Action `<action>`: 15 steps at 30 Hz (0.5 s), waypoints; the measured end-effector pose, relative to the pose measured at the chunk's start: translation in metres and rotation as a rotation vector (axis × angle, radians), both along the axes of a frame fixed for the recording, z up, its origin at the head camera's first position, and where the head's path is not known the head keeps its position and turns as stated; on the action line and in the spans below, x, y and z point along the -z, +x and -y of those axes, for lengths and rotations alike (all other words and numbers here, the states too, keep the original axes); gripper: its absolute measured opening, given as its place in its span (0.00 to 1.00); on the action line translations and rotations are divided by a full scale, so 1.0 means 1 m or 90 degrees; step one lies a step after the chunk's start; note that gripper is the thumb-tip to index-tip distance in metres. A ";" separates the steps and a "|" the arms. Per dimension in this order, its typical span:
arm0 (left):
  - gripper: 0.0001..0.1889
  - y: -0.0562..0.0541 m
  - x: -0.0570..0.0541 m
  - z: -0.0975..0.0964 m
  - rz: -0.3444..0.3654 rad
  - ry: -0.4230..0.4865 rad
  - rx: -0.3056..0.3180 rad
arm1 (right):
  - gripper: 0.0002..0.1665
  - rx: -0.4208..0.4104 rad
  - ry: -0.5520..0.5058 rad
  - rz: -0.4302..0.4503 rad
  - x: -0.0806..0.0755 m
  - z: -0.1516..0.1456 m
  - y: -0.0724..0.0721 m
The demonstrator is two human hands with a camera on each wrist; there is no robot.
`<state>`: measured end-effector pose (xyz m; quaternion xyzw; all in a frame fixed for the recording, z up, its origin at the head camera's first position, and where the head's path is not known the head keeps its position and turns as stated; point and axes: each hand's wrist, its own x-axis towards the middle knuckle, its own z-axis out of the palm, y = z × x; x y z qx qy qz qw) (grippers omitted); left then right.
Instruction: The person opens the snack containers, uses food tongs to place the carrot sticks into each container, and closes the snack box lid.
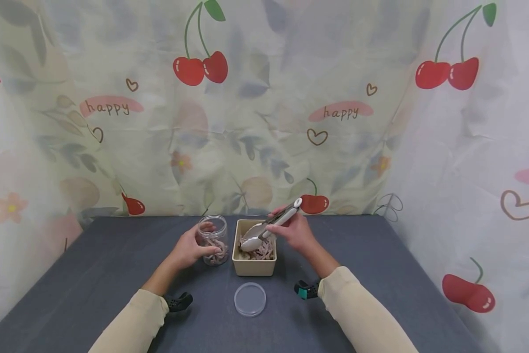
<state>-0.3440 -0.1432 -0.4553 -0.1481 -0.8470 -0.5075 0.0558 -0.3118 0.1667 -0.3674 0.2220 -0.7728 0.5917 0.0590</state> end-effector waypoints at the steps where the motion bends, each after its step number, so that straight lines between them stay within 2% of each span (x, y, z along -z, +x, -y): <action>1: 0.42 0.000 0.000 0.000 0.000 0.002 0.001 | 0.23 0.002 0.001 -0.001 -0.001 -0.001 0.000; 15: 0.41 0.002 -0.001 -0.001 -0.001 0.004 -0.002 | 0.23 0.015 -0.011 -0.017 -0.011 -0.013 -0.002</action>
